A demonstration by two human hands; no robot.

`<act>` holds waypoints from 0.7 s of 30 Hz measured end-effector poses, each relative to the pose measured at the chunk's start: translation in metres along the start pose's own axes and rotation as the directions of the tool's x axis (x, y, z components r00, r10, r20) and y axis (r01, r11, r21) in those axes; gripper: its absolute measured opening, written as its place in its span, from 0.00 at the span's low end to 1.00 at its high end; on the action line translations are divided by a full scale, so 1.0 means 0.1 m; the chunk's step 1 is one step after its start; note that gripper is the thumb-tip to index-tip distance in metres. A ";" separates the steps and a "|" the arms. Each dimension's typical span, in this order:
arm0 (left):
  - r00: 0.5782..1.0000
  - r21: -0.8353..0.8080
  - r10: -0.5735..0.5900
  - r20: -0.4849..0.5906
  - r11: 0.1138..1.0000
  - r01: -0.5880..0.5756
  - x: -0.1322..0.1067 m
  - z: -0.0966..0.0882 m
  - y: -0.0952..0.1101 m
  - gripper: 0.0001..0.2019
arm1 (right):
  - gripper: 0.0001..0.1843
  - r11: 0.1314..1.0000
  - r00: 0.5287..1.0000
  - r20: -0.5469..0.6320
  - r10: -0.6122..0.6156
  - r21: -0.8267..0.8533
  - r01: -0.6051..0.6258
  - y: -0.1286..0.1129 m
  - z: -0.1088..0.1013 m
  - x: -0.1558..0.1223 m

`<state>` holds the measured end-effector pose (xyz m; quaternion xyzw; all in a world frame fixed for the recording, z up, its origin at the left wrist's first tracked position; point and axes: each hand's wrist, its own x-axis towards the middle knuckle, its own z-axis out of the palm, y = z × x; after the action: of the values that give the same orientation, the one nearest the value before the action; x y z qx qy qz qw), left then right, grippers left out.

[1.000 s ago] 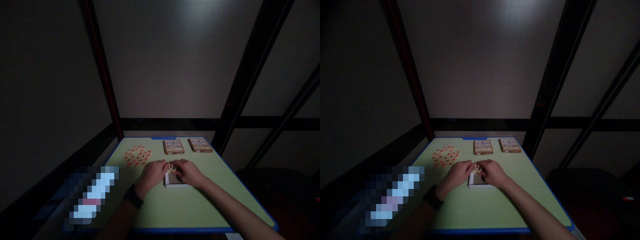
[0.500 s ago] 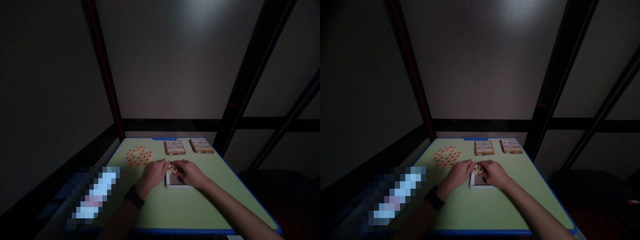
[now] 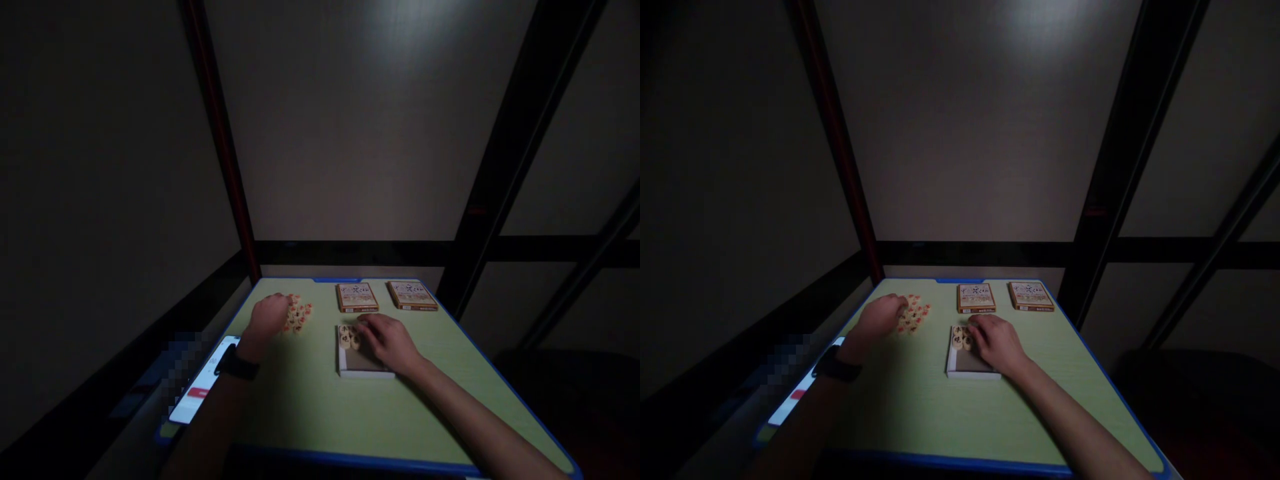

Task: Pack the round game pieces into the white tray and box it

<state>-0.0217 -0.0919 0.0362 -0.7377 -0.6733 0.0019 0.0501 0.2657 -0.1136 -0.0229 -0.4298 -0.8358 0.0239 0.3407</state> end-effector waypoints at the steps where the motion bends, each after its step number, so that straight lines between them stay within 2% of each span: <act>1: 1.000 0.013 0.009 0.023 1.000 -0.009 0.02 -0.02 -0.07 0.16 | 0.13 1.000 1.000 -0.008 -0.012 -0.014 0.011 0.01 0.01 0.00; 3: 0.998 0.015 0.011 0.062 1.000 -0.012 0.05 -0.03 -0.21 0.16 | 0.13 0.999 1.000 -0.005 -0.030 -0.039 0.030 0.04 0.03 0.00; 10: 0.987 -0.043 -0.079 0.141 0.995 0.086 0.21 0.00 -0.66 0.19 | 0.13 0.995 0.998 0.024 -0.056 -0.077 0.058 0.05 0.06 -0.01; 16: 0.984 -0.095 -0.032 0.178 0.994 0.049 0.22 0.13 -0.71 0.19 | 0.15 0.993 0.996 0.050 -0.072 -0.091 0.077 0.02 0.06 -0.01; 21: 0.991 -0.117 -0.070 0.113 0.990 0.084 0.33 0.19 -0.75 0.18 | 0.16 0.993 0.997 0.057 -0.060 -0.097 0.065 0.00 0.06 0.00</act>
<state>-0.0946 -0.0512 0.0250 -0.7116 -0.7019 -0.0006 -0.0315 0.2627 -0.1125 -0.0275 -0.4189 -0.8579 -0.0166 0.2971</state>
